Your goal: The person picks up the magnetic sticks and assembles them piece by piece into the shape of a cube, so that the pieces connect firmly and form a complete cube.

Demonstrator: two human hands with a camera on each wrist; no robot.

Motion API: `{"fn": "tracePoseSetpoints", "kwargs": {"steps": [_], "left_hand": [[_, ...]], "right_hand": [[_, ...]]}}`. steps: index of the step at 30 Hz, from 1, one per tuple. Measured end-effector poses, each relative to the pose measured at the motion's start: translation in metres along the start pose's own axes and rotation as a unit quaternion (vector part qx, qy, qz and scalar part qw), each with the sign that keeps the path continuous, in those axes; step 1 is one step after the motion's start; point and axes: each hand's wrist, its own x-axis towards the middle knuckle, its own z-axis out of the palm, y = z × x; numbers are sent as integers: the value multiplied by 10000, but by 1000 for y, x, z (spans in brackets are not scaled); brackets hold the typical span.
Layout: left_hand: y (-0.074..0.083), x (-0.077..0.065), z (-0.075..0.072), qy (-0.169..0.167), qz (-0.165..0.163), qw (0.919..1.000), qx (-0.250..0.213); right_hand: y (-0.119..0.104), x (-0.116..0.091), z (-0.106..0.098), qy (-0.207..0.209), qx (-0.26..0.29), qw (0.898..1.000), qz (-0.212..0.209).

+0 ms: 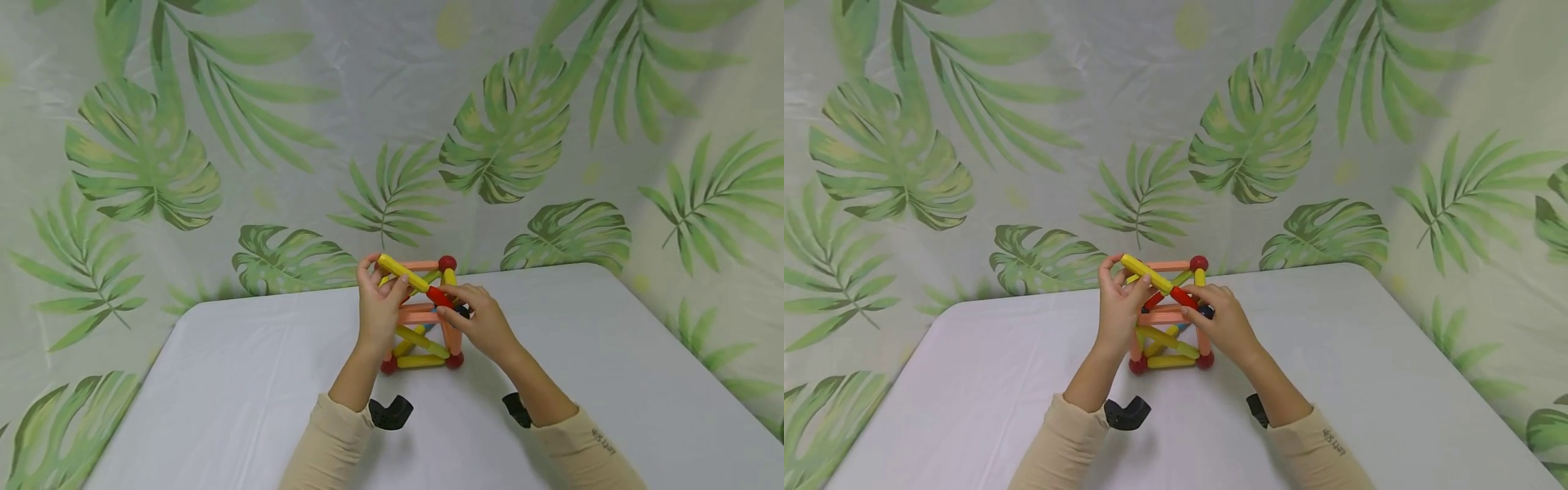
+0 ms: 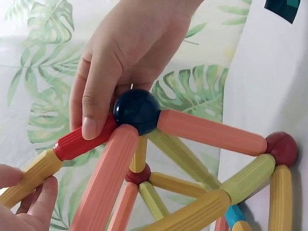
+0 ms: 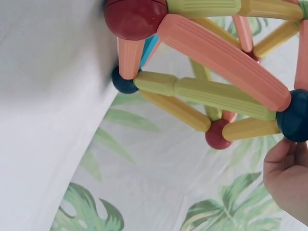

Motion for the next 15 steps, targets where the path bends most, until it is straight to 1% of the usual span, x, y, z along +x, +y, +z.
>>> {"fn": "tracePoseSetpoints", "kwargs": {"steps": [4,6,8,9,10,12,15], "left_hand": [[7,0,4,-246,261,9979,531],[6,1,3,-343,322,9963,718],[3,4,0,-329,340,9941,976],[1,6,-2,-301,383,9918,1182],[-1,8,-5,-267,471,9882,1433],[-2,12,-11,-139,734,9762,2034],[0,19,-21,-29,1166,9500,2897]], "right_hand": [[0,0,0,16,-30,10000,2],[0,0,1,44,-47,10000,3],[0,0,1,55,-83,9999,13],[0,0,2,55,-100,9999,18],[0,0,2,51,-113,9999,22],[-1,1,3,50,-132,9999,35],[-2,1,4,96,-115,9998,110]]}}
